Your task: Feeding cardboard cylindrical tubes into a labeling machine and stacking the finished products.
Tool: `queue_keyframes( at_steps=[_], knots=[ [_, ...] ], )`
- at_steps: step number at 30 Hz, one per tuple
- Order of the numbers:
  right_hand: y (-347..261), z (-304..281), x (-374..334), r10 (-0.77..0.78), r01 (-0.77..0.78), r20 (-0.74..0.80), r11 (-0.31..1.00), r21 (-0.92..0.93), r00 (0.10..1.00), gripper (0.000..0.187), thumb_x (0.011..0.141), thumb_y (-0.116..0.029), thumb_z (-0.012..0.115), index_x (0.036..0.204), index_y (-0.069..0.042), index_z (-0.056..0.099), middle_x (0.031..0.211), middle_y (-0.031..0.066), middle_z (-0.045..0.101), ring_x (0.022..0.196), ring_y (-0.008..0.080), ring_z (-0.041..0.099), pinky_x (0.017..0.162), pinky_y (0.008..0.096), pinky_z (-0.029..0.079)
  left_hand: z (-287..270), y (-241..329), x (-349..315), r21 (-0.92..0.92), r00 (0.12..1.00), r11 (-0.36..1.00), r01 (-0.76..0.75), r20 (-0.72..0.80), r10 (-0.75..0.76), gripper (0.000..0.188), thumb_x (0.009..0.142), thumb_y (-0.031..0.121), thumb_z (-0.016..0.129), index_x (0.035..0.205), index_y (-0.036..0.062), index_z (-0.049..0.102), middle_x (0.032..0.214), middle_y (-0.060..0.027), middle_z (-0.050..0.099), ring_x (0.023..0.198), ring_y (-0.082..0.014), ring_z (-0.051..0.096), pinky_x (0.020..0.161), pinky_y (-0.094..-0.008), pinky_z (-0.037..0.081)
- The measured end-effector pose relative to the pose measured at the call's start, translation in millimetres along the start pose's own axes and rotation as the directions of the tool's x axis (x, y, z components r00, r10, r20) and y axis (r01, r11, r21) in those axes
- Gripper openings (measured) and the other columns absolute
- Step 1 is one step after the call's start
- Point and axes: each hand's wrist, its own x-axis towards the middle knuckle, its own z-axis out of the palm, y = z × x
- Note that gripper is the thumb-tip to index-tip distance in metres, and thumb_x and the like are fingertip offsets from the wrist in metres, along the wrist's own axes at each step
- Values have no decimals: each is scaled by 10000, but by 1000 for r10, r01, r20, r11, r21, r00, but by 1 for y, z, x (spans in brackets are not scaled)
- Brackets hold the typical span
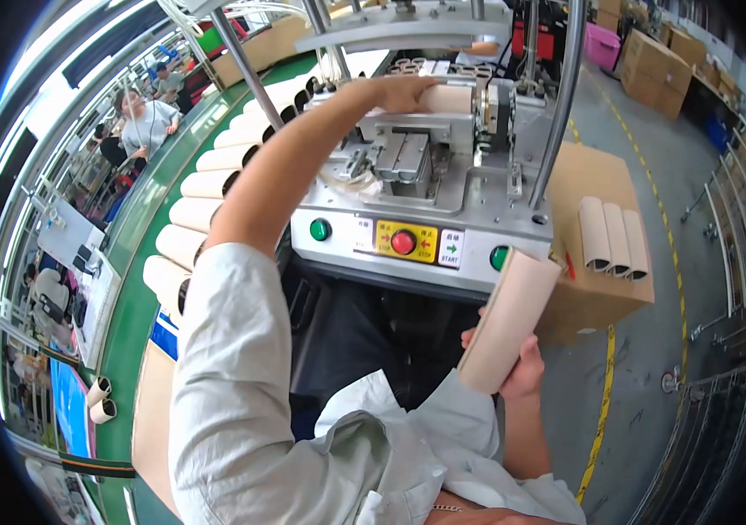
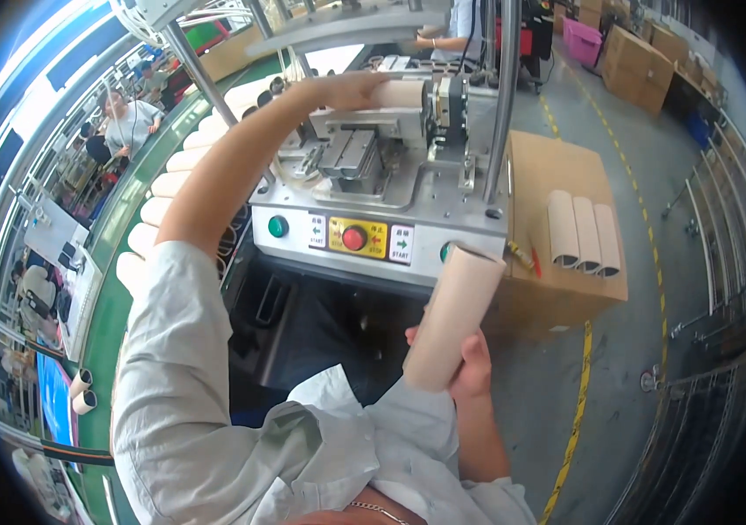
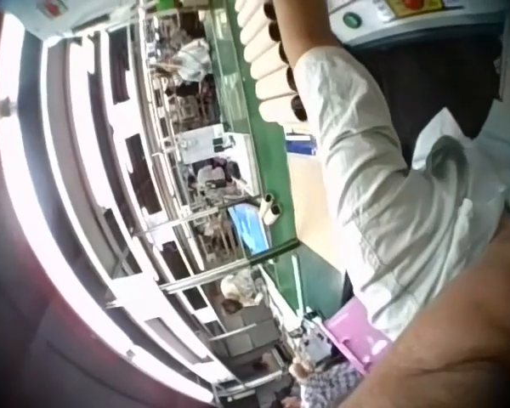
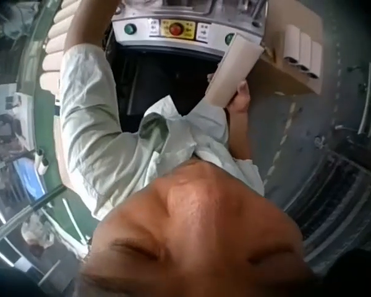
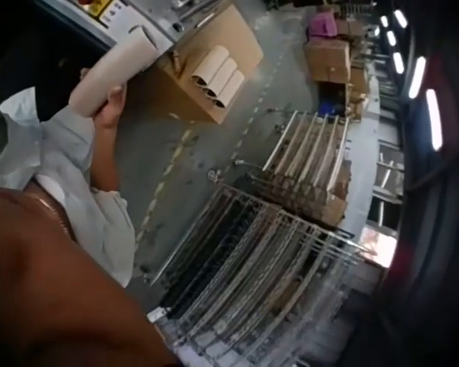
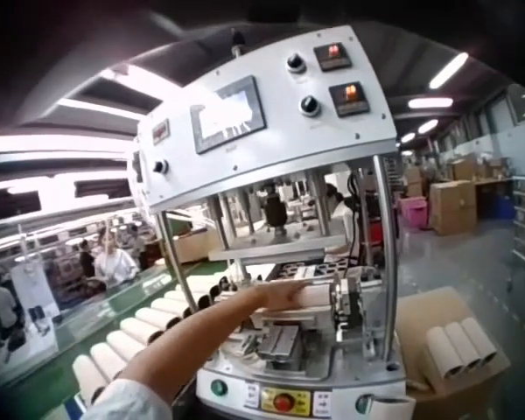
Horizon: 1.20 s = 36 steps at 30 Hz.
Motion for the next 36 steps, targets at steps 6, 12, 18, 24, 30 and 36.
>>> queue_keyframes(
  at_steps=[6, 12, 18, 24, 30, 36],
  knots=[
    [-35, -29, 17, -2, 2, 12, 1000, -21, 1000, 934, 898, -645, 764, 1514, -4, 480, 1213, 208, 719, 1013, 383, 752, 889, 452, 604, 11, 25, -34, 218, 921, 974, 66, -389, 24, 693, 853, 249, 826, 1484, 112, 575, 1329, -130, 697, 1192, -363, 643, 1090, -467, 488],
    [-112, 27, 109, -424, 337, 175, 343, -877, 889, 821, 739, -168, 876, 1482, -13, 563, 1260, 161, 693, 1048, 327, 682, 934, 386, 541, 57, 160, -202, 119, 597, 986, 119, -802, 24, 743, 694, 69, 823, 1402, 52, 599, 1275, -130, 635, 1131, -333, 603, 1074, -459, 462],
    [-117, 123, 252, -221, 423, 551, -437, -793, 804, 703, 835, -215, 830, 1485, -78, 603, 1289, 126, 682, 1119, 324, 652, 985, 393, 509, 183, 182, -309, -424, 763, 897, -129, -620, -183, 668, 758, 96, 820, 1384, 26, 600, 1452, -159, 626, 1291, -344, 619, 1158, -532, 468],
    [-114, 138, 365, 83, 312, 352, -676, -668, 932, 660, 951, -252, 719, 1562, -108, 516, 1467, 129, 631, 1269, 365, 610, 1100, 421, 473, 236, 181, -328, -648, 869, 734, -202, -464, -171, 730, 766, 124, 844, 1434, 33, 564, 1472, -139, 614, 1327, -335, 584, 1192, -499, 423],
    [-102, 125, 416, 279, 338, 208, -591, -732, 937, 705, 976, -224, 680, 1633, -140, 439, 1562, 104, 586, 1341, 306, 590, 1129, 434, 450, 270, 172, -331, -749, 916, 623, -228, -382, -124, 767, 794, 192, 854, 1470, 30, 530, 1488, -128, 583, 1346, -326, 546, 1190, -473, 398],
    [-92, 119, 429, 296, 240, 74, -576, -781, 952, 725, 989, -277, 668, 1659, -176, 413, 1578, 106, 579, 1362, 316, 577, 1137, 442, 443, 291, 165, -328, -775, 920, 583, -242, -375, -116, 777, 807, 208, 867, 1481, 39, 520, 1496, -120, 579, 1348, -320, 544, 1181, -466, 399]
  ],
)
